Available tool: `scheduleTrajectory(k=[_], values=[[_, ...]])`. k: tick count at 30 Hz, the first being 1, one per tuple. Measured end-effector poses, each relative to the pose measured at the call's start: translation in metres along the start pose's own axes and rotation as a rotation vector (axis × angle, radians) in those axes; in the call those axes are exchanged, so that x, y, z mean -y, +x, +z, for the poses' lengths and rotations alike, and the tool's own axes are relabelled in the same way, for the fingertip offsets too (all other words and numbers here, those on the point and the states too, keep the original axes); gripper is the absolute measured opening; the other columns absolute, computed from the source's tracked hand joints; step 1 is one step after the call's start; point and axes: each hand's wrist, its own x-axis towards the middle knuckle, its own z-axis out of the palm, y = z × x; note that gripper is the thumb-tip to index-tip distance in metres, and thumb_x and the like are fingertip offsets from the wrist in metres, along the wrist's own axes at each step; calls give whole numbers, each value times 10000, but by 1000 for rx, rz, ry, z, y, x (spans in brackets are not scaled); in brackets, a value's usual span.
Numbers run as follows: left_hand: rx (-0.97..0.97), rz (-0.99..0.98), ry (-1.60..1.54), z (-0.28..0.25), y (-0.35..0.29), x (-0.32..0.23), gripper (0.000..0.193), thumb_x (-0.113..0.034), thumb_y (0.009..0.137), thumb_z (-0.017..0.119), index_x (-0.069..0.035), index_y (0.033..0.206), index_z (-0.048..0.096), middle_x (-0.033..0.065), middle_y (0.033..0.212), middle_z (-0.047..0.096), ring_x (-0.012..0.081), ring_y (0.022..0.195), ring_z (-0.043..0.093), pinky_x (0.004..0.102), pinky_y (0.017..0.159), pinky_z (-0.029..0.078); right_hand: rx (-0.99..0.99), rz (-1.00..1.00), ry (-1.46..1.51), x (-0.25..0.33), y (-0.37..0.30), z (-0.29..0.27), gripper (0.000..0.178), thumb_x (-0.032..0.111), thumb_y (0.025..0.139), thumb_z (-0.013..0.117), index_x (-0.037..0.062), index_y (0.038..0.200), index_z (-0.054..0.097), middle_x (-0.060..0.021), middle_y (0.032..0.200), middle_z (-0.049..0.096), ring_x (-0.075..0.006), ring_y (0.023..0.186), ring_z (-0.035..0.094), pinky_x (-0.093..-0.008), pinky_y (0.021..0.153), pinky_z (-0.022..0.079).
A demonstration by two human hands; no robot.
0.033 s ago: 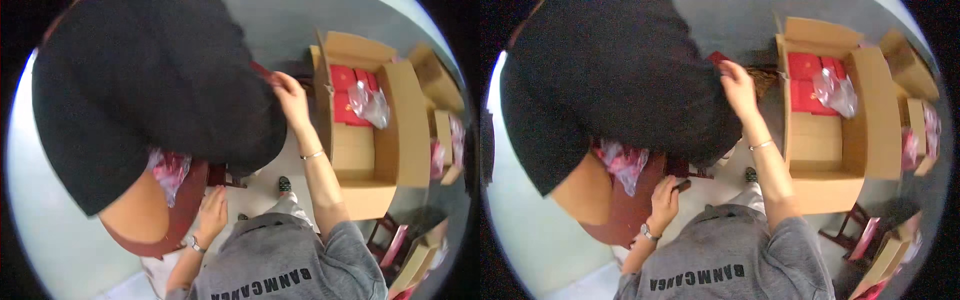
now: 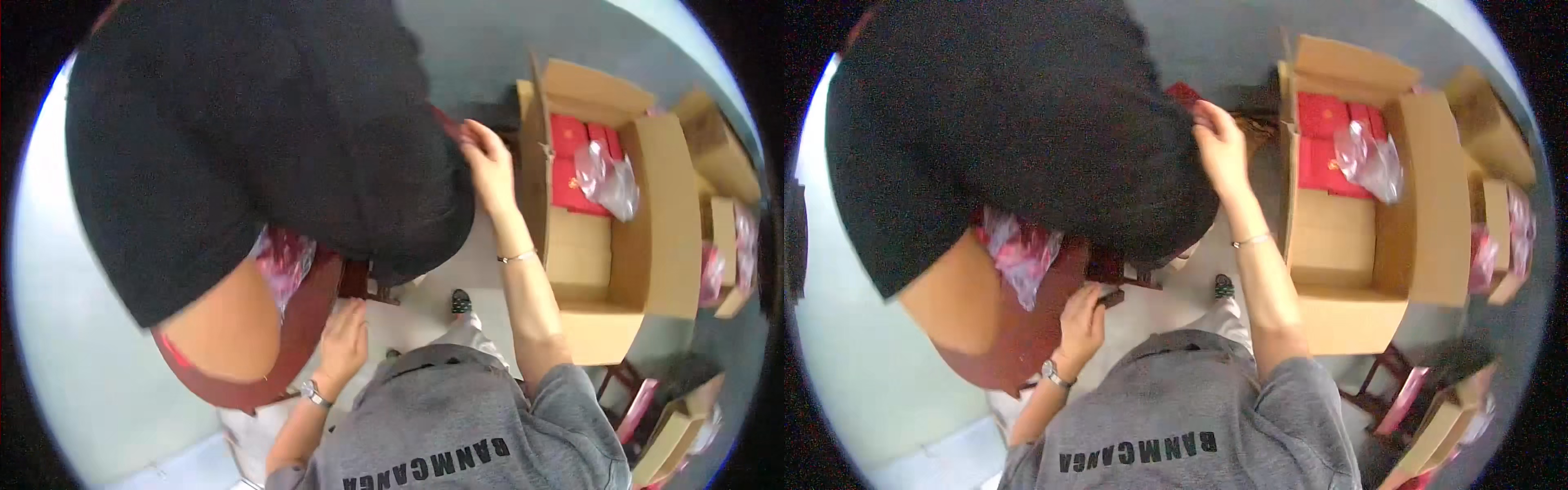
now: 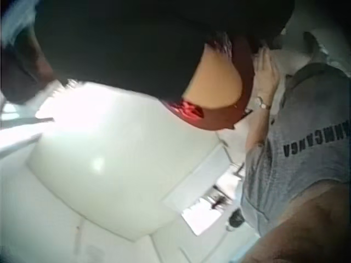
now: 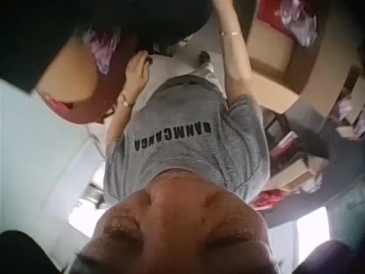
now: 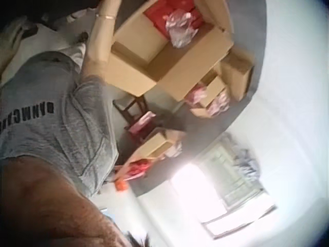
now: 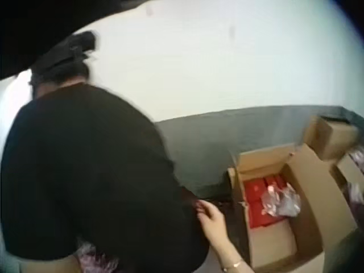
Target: The person threads ribbons through the holes of paper gift bags by hand to create handles, gathers the assembled bags into a stack, and helps place them into a plastic bag.
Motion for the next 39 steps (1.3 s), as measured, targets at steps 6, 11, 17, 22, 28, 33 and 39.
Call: scheduleTrajectory(k=[6, 11, 17, 22, 28, 33, 39], values=[[-357, -272, 70, -12, -92, 63, 347, 8, 841, 579, 3, 1188, 575, 212, 1149, 618, 385, 1066, 589, 441, 940, 470, -244, -4, -136, -24, -52, -7, 365, 30, 917, 559, -34, 1274, 524, -125, 1185, 624, -185, 1083, 596, -290, 968, 457], [-604, -585, 232, -5, -201, 140, 349, -86, 891, 576, 4, 1227, 558, 205, 1173, 612, 365, 1108, 568, 432, 957, 448, -217, -124, -289, -39, -140, 2, 365, -49, 871, 503, -21, 1234, 525, -113, 1182, 600, -190, 1120, 562, -308, 995, 427], [-701, -768, 291, 10, -282, 206, 374, -142, 888, 599, 18, 1224, 555, 212, 1140, 623, 373, 1064, 583, 456, 920, 448, 331, -188, -658, -81, -269, 33, 309, -45, 771, 547, 30, 1060, 626, -141, 1032, 638, -291, 979, 608, -367, 907, 480], [-739, -778, 313, 11, -283, 214, 401, -180, 894, 592, -5, 1253, 554, 173, 1184, 620, 339, 1117, 568, 429, 945, 447, 702, -100, -820, -100, -315, 89, 311, 19, 771, 548, 45, 1061, 656, -178, 1118, 638, -358, 1046, 599, -398, 928, 477], [-753, -792, 479, 17, -285, 210, 361, -137, 885, 579, 7, 1215, 562, 182, 1142, 622, 352, 1075, 576, 449, 919, 453, 1155, -360, -1240, -122, -303, 173, 334, 60, 809, 521, 51, 1117, 649, -146, 1189, 633, -328, 1138, 566, -430, 963, 445], [-808, -743, 478, 17, -269, 202, 312, -77, 870, 582, 12, 1168, 601, 192, 1152, 628, 369, 1093, 581, 446, 935, 456, 1041, -769, -1441, -292, -195, 193, 408, 227, 934, 464, 106, 1310, 566, -87, 1417, 502, -269, 1331, 437, -443, 1102, 313], [-735, -869, 467, 27, -290, 204, 288, -98, 896, 554, -13, 1159, 635, 149, 1231, 614, 327, 1186, 547, 425, 1009, 390, 1007, -858, -1264, -373, -170, 272, 419, 269, 962, 427, 111, 1329, 551, -90, 1423, 495, -274, 1338, 433, -435, 1105, 320]])
